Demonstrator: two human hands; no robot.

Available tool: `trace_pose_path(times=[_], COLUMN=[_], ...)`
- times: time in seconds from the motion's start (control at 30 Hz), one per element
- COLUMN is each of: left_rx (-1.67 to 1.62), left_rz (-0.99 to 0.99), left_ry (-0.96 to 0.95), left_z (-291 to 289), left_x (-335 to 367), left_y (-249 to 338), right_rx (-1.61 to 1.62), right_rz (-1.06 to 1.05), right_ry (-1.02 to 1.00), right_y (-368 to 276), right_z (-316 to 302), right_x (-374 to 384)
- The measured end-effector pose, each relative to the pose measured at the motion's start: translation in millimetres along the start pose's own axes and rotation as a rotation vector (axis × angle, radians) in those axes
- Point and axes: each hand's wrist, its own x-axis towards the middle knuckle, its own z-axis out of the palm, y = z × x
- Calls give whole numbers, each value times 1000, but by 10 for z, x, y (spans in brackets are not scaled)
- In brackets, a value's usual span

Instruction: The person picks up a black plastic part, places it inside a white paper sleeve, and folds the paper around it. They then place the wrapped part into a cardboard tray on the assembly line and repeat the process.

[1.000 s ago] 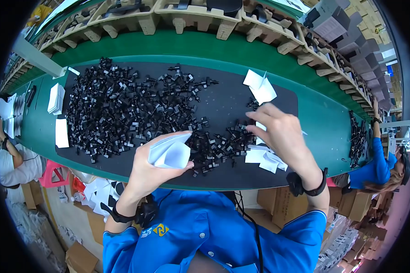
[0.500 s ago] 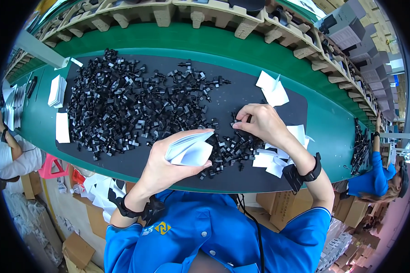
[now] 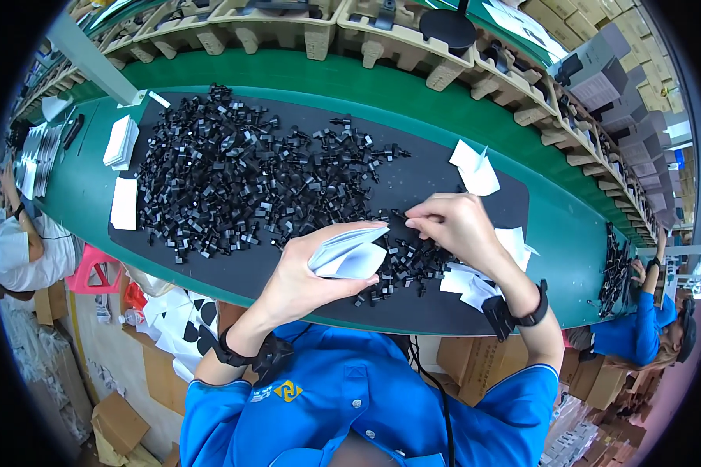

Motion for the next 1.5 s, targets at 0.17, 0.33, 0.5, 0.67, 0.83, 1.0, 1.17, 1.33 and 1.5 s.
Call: trace_pose_path(times=[0.17,0.33,0.5,0.67,0.83,1.0,1.17,1.33,1.5], left_rx=[78,169,229,167,59,-46,-194,-110,-294], left_rz=[126,200,191,172,203,190,154,216,-30], left_ry=[-75,-209,-183,-227,-174,26,-24,-65,-49], left_z=[-23,-3,48,50,129,193,200,287,366], left_x=[-17,96,131,188,150,27,-40,-28,52], left_y=[17,17,21,80,168,150,304,294,321], right_rx=[-65,-425,-481,-376,-335,-266,158,36,-49], right_rz=[-327,-416,-270,-193,-183,-199,-290,-502,-449], right_ry=[171,-16,-323,-458,-383,-270,352,314,387], right_y=[-982,-1140,-1142,-1096,-1048,-1134,-1037,-704,-589], right_z=[-364,-256,-255,-274,-365,-470,-372,-207,-204], right_x=[-349,-392,-324,-260,-269,-255,-442,-474,-545])
